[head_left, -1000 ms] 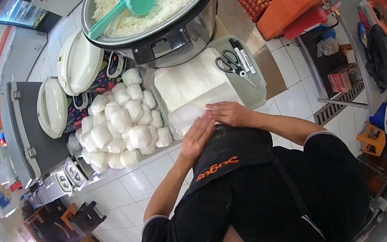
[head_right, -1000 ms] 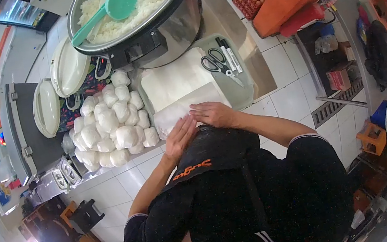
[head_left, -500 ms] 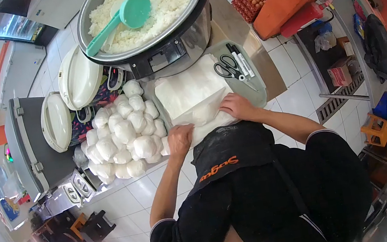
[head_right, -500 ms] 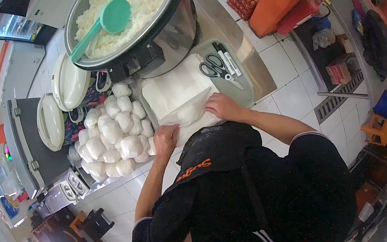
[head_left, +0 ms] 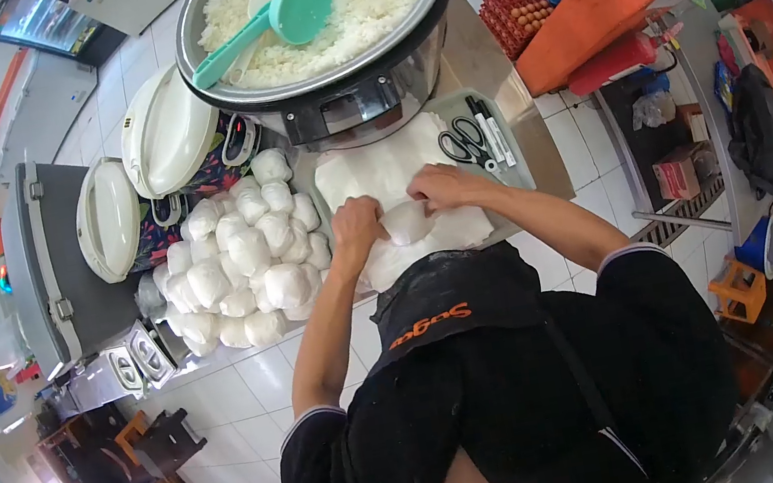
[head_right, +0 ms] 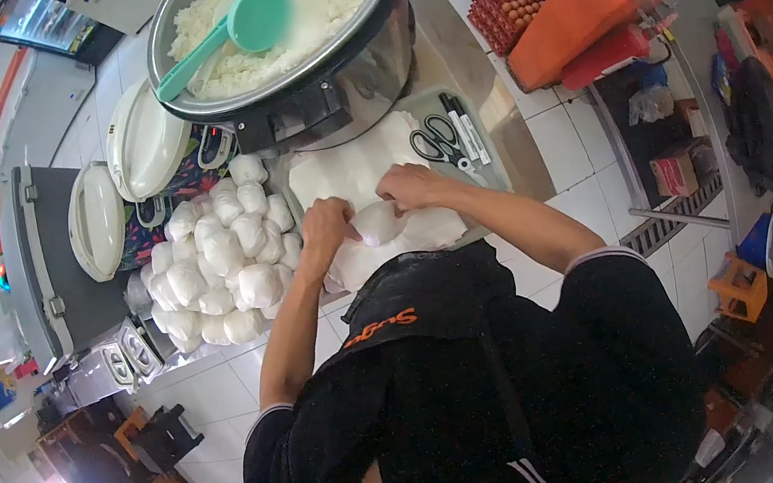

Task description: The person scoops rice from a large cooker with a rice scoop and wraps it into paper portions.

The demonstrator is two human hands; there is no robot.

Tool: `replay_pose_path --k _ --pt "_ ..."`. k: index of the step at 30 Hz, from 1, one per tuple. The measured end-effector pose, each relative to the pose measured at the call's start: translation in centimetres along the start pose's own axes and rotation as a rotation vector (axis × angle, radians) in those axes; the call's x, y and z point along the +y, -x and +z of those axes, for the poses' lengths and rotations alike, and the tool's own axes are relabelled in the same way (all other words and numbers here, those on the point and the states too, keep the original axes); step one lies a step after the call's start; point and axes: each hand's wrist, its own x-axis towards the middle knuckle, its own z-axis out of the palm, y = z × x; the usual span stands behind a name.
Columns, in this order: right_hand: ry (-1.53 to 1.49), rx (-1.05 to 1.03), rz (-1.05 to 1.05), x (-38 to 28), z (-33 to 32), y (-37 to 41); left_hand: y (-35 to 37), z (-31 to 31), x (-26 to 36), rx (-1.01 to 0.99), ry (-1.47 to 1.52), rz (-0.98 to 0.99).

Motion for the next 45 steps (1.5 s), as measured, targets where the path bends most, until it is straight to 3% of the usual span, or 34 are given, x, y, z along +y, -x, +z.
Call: replay_pose_path --k 2,3,4,5,6,8,12,13,15,16,18,19,20,21,22,24,25,26,28,29,30,31,32,33,34,35,36,38,40,42,43,44,45 --pt "-0.039 0.002 0.037 0.4 1.2 1.3 1.1 0.8 -1.1 -0.004 0.3 0.039" --pt "-0.059 0.156 0.003 0.8 2.5 2.0 1.9 1.6 -1.0 -0.01 0.307 0.035" --pt "-0.082 0.308 -0.029 1.0 4.0 2.7 3.0 2.4 -0.8 0.123 0.405 0.001" --pt "-0.105 0.297 0.026 0.0 3.9 3.7 3.9 3.2 -0.5 0.257 0.5 -0.036" --pt "-0.11 0.285 0.026 -0.5 4.8 4.2 4.6 4.0 -0.1 0.249 0.506 -0.046" --pt "-0.133 0.407 0.037 -1.3 6.4 5.1 5.7 5.3 1.1 0.472 0.528 -0.067" --pt "-0.066 0.318 0.0 -1.6 6.1 5.1 6.8 6.3 3.2 0.578 0.493 -0.071" --pt "-0.063 0.321 0.004 -1.1 5.7 4.6 6.8 6.0 3.1 0.517 0.523 -0.08" --pt "-0.073 0.021 0.114 -0.1 3.7 2.8 5.9 5.9 1.5 0.417 0.516 -0.032" --pt "-0.07 0.018 0.117 0.2 2.6 1.8 5.2 5.9 0.6 0.317 0.503 0.006" --pt "-0.389 -0.27 0.403 -0.9 -0.4 -0.4 3.6 3.8 0.2 0.251 0.575 -0.001" --pt "-0.385 -0.268 0.396 -1.8 -0.9 -0.8 3.0 2.0 0.6 0.166 0.503 -0.049" --pt "-0.147 -0.18 0.356 -2.7 -1.4 -1.2 2.6 0.7 0.8 0.081 0.431 -0.096" --pt "0.09 -0.09 0.316 -3.1 -1.6 -1.4 1.9 1.2 0.7 0.118 0.407 -0.012" --pt "0.092 -0.09 0.315 -2.8 -1.0 -1.6 1.2 1.9 0.4 0.121 0.408 -0.012" --pt "0.084 -0.061 -0.032 -1.8 0.4 -2.3 0.0 2.9 -0.2 0.098 0.432 0.259" --pt "0.032 -0.053 -0.182 -1.2 0.6 -2.1 -0.1 3.1 -0.7 0.108 0.433 0.258" --pt "0.041 -0.054 -0.189 -0.9 0.7 -1.7 0.1 2.9 -1.5 0.0 0.552 0.349" --pt "-0.23 -0.102 -0.388 -0.6 1.5 -0.9 0.8 2.7 -2.9 -0.104 0.666 0.434" --pt "-0.367 -0.296 -0.184 -1.6 0.5 -0.1 1.7 2.5 -3.2 -0.246 0.957 0.391" --pt "-0.364 -0.297 -0.189 -1.6 0.6 0.2 2.5 1.7 -3.2 -0.388 1.244 0.341" --pt "-0.585 -0.345 -0.171 -1.5 0.7 0.6 3.5 0.9 -3.2 -0.44 1.453 0.338" --pt "-0.808 -0.396 -0.149 -1.7 1.0 0.9 3.9 1.2 -3.3 -0.434 1.456 0.334" --pt "-1.198 -0.48 -0.121 -2.9 0.3 1.5 4.3 1.6 -3.4 -0.402 1.678 0.306" --pt "-1.198 -0.491 -0.126 -4.2 -0.5 1.9 4.9 2.0 -3.6 -0.361 1.898 0.275" --pt "-1.401 -0.473 -0.106 -5.5 -1.2 2.3 5.4 1.7 -2.1 -0.341 2.08 0.287" --pt "-1.602 -0.452 -0.083 -6.3 -1.4 2.4 5.4 2.7 -1.4 -0.324 2.081 0.282" --pt "-1.548 -0.413 -0.113 -7.0 -0.8 2.2 5.1 4.3 -0.5 -0.252 2.263 0.047" --pt "-1.568 -0.32 -0.036 -7.6 -0.6 2.5 5.5 4.2 -0.3 -0.228 2.214 0.029" --pt "-1.542 -0.31 -0.017 -7.7 -0.4 3.1 5.8 4.3 -0.1 0.173 2.045 0.286" --pt "-1.454 -0.172 0.08 -7.5 -0.1 3.3 6.3 3.8 -1.0 0.259 1.695 0.2" --pt "-1.358 -0.045 0.164 -7.2 0.2 3.2 7.8 1.1 -0.5 0.222 1.493 0.003" --pt "-1.159 -0.004 0.154 -6.3 0.9 3.0 8.5 0.5 -0.3 0.219 1.573 -0.022"
